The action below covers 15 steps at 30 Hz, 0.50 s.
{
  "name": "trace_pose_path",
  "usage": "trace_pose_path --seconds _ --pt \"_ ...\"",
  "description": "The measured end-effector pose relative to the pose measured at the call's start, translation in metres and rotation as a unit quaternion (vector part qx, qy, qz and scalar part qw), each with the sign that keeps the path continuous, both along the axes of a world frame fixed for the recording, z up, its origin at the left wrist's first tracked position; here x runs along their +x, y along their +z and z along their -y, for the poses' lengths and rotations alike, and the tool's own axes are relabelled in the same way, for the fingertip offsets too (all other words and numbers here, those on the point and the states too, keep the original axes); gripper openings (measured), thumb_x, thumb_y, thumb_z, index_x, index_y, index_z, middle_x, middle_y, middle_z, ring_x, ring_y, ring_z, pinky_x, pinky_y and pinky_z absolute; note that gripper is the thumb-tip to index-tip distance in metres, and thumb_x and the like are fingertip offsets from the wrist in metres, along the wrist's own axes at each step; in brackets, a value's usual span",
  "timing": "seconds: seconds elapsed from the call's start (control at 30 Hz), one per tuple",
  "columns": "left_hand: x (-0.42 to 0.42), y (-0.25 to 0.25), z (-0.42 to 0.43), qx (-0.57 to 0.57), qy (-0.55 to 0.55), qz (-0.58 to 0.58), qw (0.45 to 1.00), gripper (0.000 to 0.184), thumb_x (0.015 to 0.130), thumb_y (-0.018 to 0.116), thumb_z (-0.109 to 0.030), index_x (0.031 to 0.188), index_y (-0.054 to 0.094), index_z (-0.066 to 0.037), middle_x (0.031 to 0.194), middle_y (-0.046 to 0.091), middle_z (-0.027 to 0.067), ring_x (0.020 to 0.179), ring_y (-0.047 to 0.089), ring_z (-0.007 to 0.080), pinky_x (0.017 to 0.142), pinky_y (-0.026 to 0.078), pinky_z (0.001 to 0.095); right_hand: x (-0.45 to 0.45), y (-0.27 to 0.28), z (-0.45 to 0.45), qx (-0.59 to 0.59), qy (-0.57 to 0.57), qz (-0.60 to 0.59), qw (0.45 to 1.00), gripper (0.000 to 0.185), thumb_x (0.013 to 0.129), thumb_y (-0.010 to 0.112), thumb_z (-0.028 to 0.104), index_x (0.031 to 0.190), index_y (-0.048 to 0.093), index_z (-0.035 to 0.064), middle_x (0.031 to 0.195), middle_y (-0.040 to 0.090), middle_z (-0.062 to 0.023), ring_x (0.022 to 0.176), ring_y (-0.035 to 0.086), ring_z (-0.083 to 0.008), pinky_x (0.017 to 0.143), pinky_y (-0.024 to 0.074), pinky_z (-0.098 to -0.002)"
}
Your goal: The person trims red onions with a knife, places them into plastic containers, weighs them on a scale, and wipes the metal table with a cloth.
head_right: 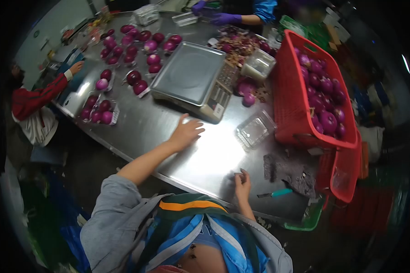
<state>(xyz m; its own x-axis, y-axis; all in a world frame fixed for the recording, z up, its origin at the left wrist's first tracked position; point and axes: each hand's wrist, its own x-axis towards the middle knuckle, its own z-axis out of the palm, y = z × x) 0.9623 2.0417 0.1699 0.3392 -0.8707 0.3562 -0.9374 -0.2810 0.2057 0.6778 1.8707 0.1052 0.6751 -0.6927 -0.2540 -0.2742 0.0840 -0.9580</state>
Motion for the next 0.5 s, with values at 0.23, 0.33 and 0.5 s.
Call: trace_pose_path --seconds 0.23,0.33,0.5 --pt "-0.034 -0.064 0.187 0.035 -0.131 0.095 0.986 0.036 0.083 0.050 -0.019 0.117 0.052 -0.008 0.123 0.052 0.0112 0.121 0.044 0.0229 0.103 0.023 0.0537 -0.034 0.021 -0.020 -0.047 0.021 -0.029 0.998 0.037 0.086 0.057 0.014 0.120 0.049 0.0035 0.087 0.061 -0.0060 0.071 0.057 -0.0101 0.062 0.0465 -0.0239" --pt "-0.012 -0.081 0.211 0.261 -0.191 0.077 0.943 0.019 0.082 0.045 -0.015 0.088 0.062 -0.010 0.089 0.063 0.0074 0.097 0.058 0.0206 0.102 0.025 0.0536 -0.065 0.025 -0.013 -0.009 -0.042 -0.015 0.999 0.036 0.086 0.058 0.012 0.119 0.049 0.0033 0.087 0.061 -0.0056 0.071 0.056 -0.0091 0.062 0.0458 -0.0232" --pt "-0.031 -0.061 0.214 0.215 -0.254 0.117 0.936 0.015 0.077 0.049 -0.013 0.076 0.064 -0.012 0.071 0.065 0.0068 0.079 0.062 0.0212 0.098 0.032 0.0468 -0.116 0.012 0.008 -0.011 -0.115 -0.015 0.993 0.033 0.088 0.054 0.009 0.119 0.048 0.0004 0.088 0.061 -0.0068 0.078 0.058 -0.0119 0.073 0.0457 -0.0239"
